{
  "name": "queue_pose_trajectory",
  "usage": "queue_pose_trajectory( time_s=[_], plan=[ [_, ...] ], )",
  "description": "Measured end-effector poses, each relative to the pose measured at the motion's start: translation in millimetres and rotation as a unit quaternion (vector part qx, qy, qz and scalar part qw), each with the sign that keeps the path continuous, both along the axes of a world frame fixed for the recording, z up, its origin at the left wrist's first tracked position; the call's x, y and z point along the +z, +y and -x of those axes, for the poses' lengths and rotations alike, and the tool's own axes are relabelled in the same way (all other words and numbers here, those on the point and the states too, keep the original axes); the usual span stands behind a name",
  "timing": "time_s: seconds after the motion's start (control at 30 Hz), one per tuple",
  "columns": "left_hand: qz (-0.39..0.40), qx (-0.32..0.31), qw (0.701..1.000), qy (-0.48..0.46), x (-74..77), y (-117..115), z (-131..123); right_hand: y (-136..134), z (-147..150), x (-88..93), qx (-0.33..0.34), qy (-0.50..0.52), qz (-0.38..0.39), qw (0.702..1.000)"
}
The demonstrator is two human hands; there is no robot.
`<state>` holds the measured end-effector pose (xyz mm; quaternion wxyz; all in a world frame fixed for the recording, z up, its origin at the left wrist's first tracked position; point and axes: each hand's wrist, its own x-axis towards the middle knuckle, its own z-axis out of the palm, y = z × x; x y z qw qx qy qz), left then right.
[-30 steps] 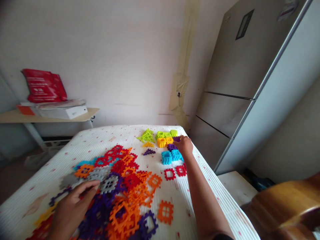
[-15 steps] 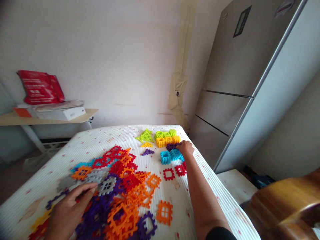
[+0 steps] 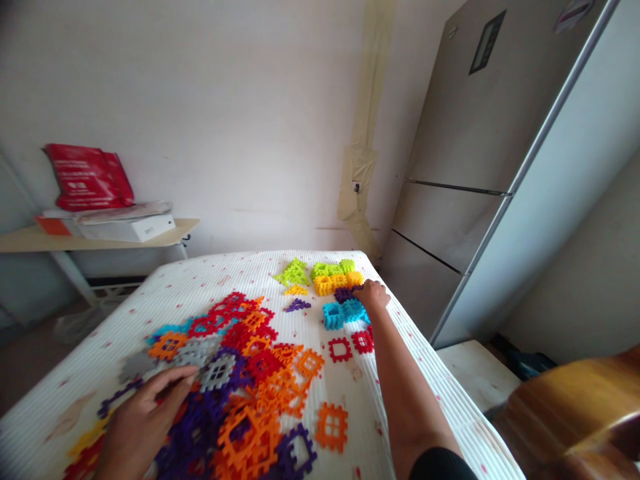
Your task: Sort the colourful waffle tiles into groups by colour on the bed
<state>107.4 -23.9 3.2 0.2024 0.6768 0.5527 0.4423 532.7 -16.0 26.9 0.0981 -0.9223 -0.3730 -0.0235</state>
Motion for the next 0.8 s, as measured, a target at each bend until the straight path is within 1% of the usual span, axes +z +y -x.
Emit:
queue_pose_trajectory(
  time_s=[0.07, 0.13, 0.17, 0.27, 0.37, 0.43, 0.5, 0.63, 0.73, 0.8],
  plan=[
    [0.014, -0.009, 1.000, -0.007, -1.2, 1, 1, -3, -1, 2.7, 0.003, 0.000, -0.017, 1.000],
    [0.020, -0.009, 1.000, -0.011, -2.6, 2, 2, -9, -3, 5.7, 0.024, -0.013, -0.044, 0.999],
    [0.022, -0.008, 1.000, -0.013, -3.2, 2, 2, -12, -4, 7.0, 0.050, -0.021, -0.058, 0.997],
    [0.027, -0.006, 0.999, -0.017, -4.0, 3, 1, -25, -7, 9.2, 0.169, -0.029, -0.077, 0.982],
    [0.037, -0.003, 0.999, -0.017, -3.8, 2, 0, -37, -4, 8.5, 0.276, -0.009, -0.057, 0.960],
    [0.045, 0.000, 0.999, -0.015, -4.0, 3, 0, -41, 1, 7.2, 0.311, 0.004, -0.033, 0.950],
    [0.050, 0.001, 0.999, -0.015, -4.8, 3, 0, -43, 6, 5.9, 0.318, 0.007, -0.009, 0.948],
    [0.053, 0.005, 0.999, -0.011, -6.5, 4, 2, -41, 12, 2.9, 0.298, 0.001, 0.016, 0.954],
    [0.049, 0.005, 0.999, -0.008, -4.9, 3, 2, -39, 8, -2.2, 0.305, 0.001, 0.000, 0.952],
    [0.048, 0.006, 0.999, -0.008, -2.8, 2, 1, -38, 3, -6.9, 0.332, 0.015, -0.026, 0.943]
  ],
)
